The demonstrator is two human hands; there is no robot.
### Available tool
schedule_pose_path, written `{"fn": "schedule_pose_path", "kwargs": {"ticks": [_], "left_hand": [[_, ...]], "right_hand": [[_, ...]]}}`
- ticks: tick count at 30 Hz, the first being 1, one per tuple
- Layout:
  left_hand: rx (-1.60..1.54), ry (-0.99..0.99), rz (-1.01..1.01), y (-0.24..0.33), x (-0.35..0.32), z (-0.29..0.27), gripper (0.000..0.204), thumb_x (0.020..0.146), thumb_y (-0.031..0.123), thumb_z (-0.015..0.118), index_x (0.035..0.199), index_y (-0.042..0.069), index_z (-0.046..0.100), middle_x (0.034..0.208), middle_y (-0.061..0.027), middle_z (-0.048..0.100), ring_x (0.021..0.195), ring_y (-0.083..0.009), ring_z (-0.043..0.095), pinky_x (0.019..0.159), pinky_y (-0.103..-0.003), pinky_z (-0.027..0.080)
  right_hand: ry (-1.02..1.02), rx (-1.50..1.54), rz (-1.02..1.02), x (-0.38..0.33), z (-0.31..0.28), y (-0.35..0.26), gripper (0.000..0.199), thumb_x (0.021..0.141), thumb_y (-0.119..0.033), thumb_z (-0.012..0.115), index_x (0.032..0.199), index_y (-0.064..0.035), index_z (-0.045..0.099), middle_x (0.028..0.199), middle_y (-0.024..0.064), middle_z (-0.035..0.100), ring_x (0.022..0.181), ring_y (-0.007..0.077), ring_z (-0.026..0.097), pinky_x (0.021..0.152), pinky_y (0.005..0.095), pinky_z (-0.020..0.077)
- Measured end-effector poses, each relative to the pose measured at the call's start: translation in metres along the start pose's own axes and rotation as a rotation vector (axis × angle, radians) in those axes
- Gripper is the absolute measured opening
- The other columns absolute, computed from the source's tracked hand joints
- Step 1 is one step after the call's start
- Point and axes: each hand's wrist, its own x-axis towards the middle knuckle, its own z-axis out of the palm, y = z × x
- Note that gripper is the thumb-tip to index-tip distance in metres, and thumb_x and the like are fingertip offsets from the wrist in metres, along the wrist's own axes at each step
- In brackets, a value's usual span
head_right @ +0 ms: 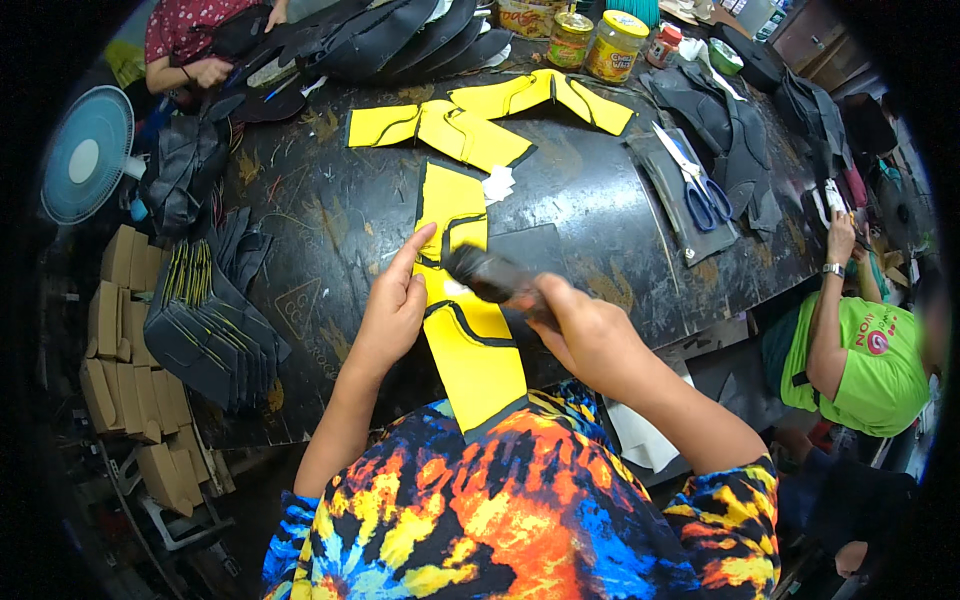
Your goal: The person applies adhesive to yellow foam pieces and presses them onto black leather parts using a mallet. They then cut the foam to shape with scissors and handle black leather strips, applying adhesive from a jar. The person works at a cluttered table with other workers visible in the background.
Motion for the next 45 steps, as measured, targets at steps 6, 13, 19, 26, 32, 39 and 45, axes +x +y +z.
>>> {"fn": "schedule_pose_path", "kwargs": {"ticks": [6, 13, 19, 26, 32, 39, 45], "left_hand": [[0.091, 0.01, 0.063, 0.014, 0.001, 0.001, 0.06, 0.091, -0.01, 0.041, 0.15, 0.001, 0.042, 0.14, -0.0306, 0.054, 0.131, -0.0438, 0.054, 0.107, -0.043, 0.044], [0.138, -0.017, 0.073, 0.018, -0.003, -0.001, 0.056, 0.094, -0.007, 0.041, 0.149, 0.001, 0.043, 0.145, -0.0275, 0.052, 0.139, -0.0389, 0.049, 0.115, -0.039, 0.037], [0.129, -0.054, 0.076, 0.01, -0.009, -0.014, 0.049, 0.09, -0.009, 0.045, 0.137, 0.0, 0.054, 0.132, -0.0287, 0.059, 0.123, -0.0453, 0.058, 0.104, -0.044, 0.046], [0.67, 0.065, 0.279, 0.027, -0.017, -0.036, 0.028, 0.074, 0.003, 0.073, 0.099, 0.015, 0.077, 0.145, -0.0146, 0.055, 0.137, -0.0328, 0.05, 0.116, -0.046, 0.03], [0.809, 0.35, 0.292, 0.066, -0.045, -0.13, 0.021, 0.074, 0.008, 0.083, 0.091, 0.016, 0.074, 0.118, -0.0066, 0.072, 0.126, -0.0336, 0.061, 0.122, -0.051, 0.023], [0.016, 1.051, 0.017, 0.077, -0.119, -0.327, 0.034, 0.105, 0.022, 0.06, 0.126, -0.006, 0.061, 0.112, -0.0091, 0.067, 0.102, -0.0143, 0.063, 0.094, -0.028, 0.051], [0.189, 1.151, -0.329, -0.045, -0.134, -0.35, 0.049, 0.104, 0.03, 0.062, 0.141, -0.002, 0.056, 0.133, -0.0158, 0.062, 0.117, -0.0224, 0.059, 0.102, -0.034, 0.046]], "right_hand": [[0.083, 0.057, 0.059, -0.006, -0.003, -0.005, 0.041, 0.092, -0.015, 0.07, 0.127, -0.0075, 0.049, 0.098, 0.0235, 0.069, 0.088, 0.0462, 0.067, 0.073, 0.052, 0.054], [0.037, -0.059, -0.049, -0.003, 0.009, -0.001, 0.038, 0.092, -0.016, 0.069, 0.123, -0.006, 0.048, 0.093, 0.0235, 0.07, 0.085, 0.045, 0.068, 0.071, 0.0503, 0.0546], [-0.118, -0.113, 0.088, -0.004, 0.007, 0.003, 0.037, 0.089, -0.019, 0.073, 0.119, -0.0076, 0.054, 0.096, 0.0207, 0.07, 0.089, 0.0405, 0.069, 0.073, 0.0482, 0.0543], [0.43, -0.288, 0.153, -0.013, -0.024, 0.095, 0.036, 0.084, -0.021, 0.077, 0.114, -0.0098, 0.061, 0.102, 0.0142, 0.067, 0.093, 0.038, 0.067, 0.077, 0.0439, 0.0539], [0.335, -0.277, 0.292, -0.016, -0.031, 0.122, 0.043, 0.083, -0.023, 0.079, 0.118, -0.0072, 0.06, 0.109, 0.0159, 0.064, 0.103, 0.0385, 0.062, 0.087, 0.0445, 0.0501], [0.551, -0.16, 0.001, 0.036, -0.042, 0.09, 0.043, 0.083, -0.02, 0.079, 0.12, -0.003, 0.063, 0.113, 0.0171, 0.064, 0.109, 0.0358, 0.06, 0.096, 0.0431, 0.0467], [0.327, -0.035, -0.108, 0.13, -0.029, 0.065, 0.054, 0.084, -0.03, 0.08, 0.127, -0.0016, 0.063, 0.121, 0.0173, 0.066, 0.119, 0.0366, 0.06, 0.103, 0.0426, 0.0461]]}}
